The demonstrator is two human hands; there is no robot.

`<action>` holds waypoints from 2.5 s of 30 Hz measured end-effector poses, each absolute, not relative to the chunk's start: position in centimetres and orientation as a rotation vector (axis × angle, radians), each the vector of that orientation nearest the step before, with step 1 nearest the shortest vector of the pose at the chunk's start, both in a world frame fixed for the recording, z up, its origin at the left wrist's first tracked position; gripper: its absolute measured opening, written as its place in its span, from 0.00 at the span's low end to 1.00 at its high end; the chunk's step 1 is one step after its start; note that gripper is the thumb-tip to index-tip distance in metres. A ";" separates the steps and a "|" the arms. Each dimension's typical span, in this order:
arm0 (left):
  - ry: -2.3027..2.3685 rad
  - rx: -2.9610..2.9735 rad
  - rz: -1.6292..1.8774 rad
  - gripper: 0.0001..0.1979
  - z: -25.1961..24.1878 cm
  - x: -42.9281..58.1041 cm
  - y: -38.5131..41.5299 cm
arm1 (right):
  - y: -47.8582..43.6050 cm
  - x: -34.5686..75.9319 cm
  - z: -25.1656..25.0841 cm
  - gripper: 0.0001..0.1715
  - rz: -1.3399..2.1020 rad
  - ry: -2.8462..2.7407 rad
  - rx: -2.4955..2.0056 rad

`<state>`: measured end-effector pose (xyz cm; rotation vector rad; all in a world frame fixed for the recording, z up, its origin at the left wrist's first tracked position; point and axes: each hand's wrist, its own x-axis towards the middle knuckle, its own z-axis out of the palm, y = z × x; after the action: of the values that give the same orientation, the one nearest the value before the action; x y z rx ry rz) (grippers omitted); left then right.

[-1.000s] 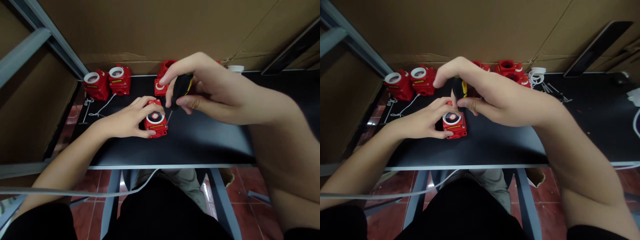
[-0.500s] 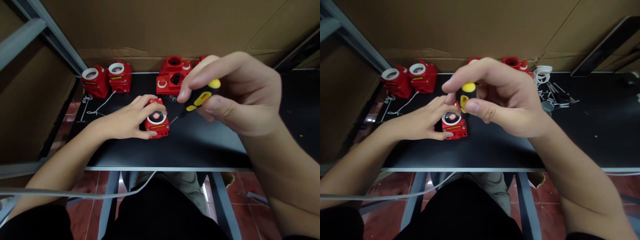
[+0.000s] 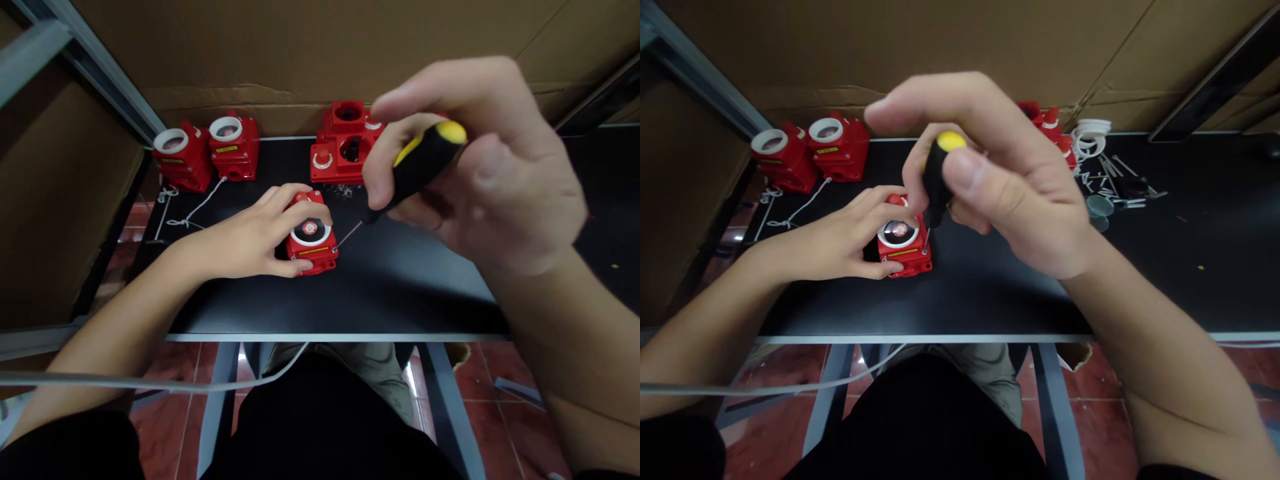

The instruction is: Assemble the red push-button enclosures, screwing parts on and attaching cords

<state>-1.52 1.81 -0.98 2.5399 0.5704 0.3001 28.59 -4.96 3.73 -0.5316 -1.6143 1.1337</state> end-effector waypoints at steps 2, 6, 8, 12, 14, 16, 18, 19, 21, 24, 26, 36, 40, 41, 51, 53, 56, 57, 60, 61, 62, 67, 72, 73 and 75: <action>0.582 2.528 0.294 0.36 -0.9 -1.5 1.8 | -4.8 28.9 3.9 0.18 1.227 -1.626 -0.457; 0.573 2.520 0.309 0.36 -0.8 -1.4 1.9 | -4.8 29.0 4.0 0.16 1.176 -1.654 -0.452; 0.573 2.524 0.306 0.36 -0.7 -1.4 1.9 | -4.9 28.8 3.9 0.12 1.129 -1.633 -0.471; 0.568 2.534 0.298 0.37 -0.8 -1.3 1.8 | -4.6 28.1 3.4 0.13 1.049 -1.616 -0.456; 0.569 2.535 0.297 0.38 -0.8 -1.4 1.8 | -4.2 27.6 3.4 0.18 1.022 -1.641 -0.379; 0.573 2.531 0.298 0.38 -0.9 -1.5 1.8 | -4.0 27.3 3.5 0.21 1.013 -1.660 -0.353; 0.571 2.528 0.302 0.38 -0.9 -1.5 1.8 | -4.0 27.2 3.7 0.25 1.006 -1.664 -0.406; 0.569 2.527 0.304 0.37 -0.9 -1.5 1.8 | -4.0 27.2 3.9 0.26 0.996 -1.660 -0.441; 0.567 2.527 0.304 0.36 -0.8 -1.4 1.7 | -4.2 27.5 4.0 0.22 0.991 -1.616 -0.507; 0.571 2.530 0.298 0.34 -0.6 -1.3 1.6 | -4.4 28.1 4.1 0.16 1.101 -1.562 -0.542; 0.575 2.529 0.293 0.35 -0.6 -1.2 1.6 | -4.4 28.5 3.9 0.14 1.182 -1.579 -0.509; 0.573 2.528 0.286 0.37 -0.7 -1.2 1.8 | -5.4 28.1 3.6 0.12 1.141 -1.590 -0.514; 0.592 2.509 0.309 0.37 -0.7 -1.2 1.7 | -5.7 27.7 4.1 0.11 1.192 -1.554 -0.545; 0.589 2.507 0.308 0.37 -0.7 -1.2 1.7 | -5.7 27.6 4.1 0.10 1.195 -1.546 -0.571; 0.554 2.531 0.304 0.35 -0.7 -1.4 1.6 | -4.4 28.0 3.6 0.32 0.803 -1.693 -0.601; 0.560 2.521 0.315 0.35 -0.7 -1.4 1.6 | -4.9 28.3 3.5 0.24 0.768 -1.725 -0.601; 0.575 2.527 0.296 0.37 -0.8 -1.4 1.7 | -5.5 28.6 3.5 0.12 0.814 -1.779 -0.581; 0.580 2.533 0.283 0.38 -0.9 -1.4 1.8 | -5.6 28.6 3.5 0.10 0.866 -1.771 -0.566; 0.573 2.549 0.276 0.40 -1.1 -1.4 1.9 | -5.7 28.3 3.6 0.09 1.078 -1.702 -0.486; 0.566 2.554 0.284 0.40 -1.1 -1.5 2.0 | -5.6 28.3 3.6 0.08 1.151 -1.669 -0.460; 0.559 2.556 0.288 0.40 -1.2 -1.5 2.0 | -5.6 28.2 3.6 0.06 1.222 -1.641 -0.439; 0.543 2.567 0.275 0.40 -1.1 -1.6 2.0 | -5.4 28.7 4.0 0.12 1.416 -1.543 -0.414; 0.533 2.550 0.337 0.37 -1.1 -1.6 1.9 | -5.1 28.6 4.4 0.17 1.184 -1.597 -0.528; 0.529 2.549 0.340 0.37 -1.1 -1.7 1.9 | -5.0 28.5 4.4 0.20 1.154 -1.604 -0.508; 0.524 2.562 0.333 0.36 -1.0 -1.7 1.8 | -4.9 28.1 4.4 0.24 1.156 -1.626 -0.473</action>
<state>-1.65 1.82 -1.02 2.5621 0.5244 0.3326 28.09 -4.89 4.38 -0.4725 -1.6263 1.1562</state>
